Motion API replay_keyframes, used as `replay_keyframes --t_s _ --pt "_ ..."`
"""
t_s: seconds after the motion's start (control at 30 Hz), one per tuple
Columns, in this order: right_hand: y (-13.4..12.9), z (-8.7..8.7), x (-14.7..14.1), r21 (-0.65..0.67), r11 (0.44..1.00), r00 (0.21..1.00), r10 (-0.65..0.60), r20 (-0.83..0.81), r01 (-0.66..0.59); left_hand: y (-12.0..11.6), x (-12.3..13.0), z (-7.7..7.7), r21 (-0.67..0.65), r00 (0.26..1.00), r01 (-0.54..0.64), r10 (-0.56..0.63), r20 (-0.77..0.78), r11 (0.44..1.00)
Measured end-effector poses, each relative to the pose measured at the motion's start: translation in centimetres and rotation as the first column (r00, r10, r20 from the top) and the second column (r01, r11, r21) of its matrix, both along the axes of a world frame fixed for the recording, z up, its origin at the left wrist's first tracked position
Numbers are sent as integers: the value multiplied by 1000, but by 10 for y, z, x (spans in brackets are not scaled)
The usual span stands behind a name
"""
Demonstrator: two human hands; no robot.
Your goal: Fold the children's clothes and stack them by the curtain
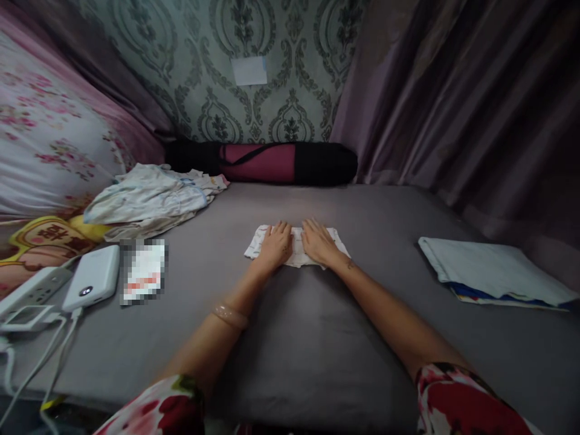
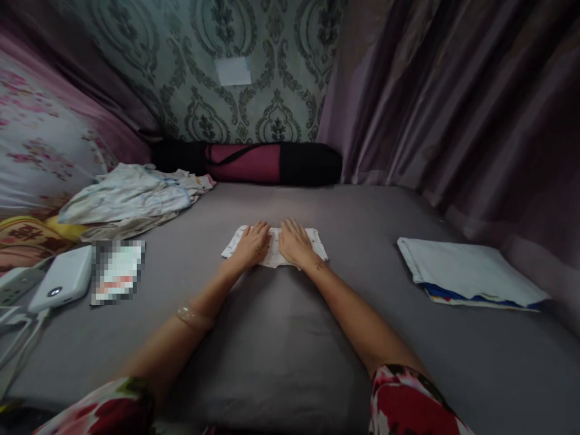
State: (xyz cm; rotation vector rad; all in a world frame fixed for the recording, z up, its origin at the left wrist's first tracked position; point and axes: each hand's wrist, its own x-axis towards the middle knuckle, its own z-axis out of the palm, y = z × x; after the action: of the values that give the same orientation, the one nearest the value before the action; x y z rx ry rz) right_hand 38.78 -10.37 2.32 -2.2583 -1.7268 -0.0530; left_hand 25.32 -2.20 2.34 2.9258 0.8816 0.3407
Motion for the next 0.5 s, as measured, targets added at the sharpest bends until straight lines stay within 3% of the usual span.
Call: replay_keyframes --t_s 0.13,0.33,0.5 --pt "-1 -5 -21 -49 998 999 39 -20 -40 3 -6 -10 53 999 -45 45 -4 998" --pt "-5 -20 -20 -71 997 999 34 -14 -35 5 -6 -20 -5 995 21 -22 -99 1000" --pt "-4 -20 -19 -73 997 999 36 -20 -38 10 -5 -24 -26 996 28 -31 -87 999"
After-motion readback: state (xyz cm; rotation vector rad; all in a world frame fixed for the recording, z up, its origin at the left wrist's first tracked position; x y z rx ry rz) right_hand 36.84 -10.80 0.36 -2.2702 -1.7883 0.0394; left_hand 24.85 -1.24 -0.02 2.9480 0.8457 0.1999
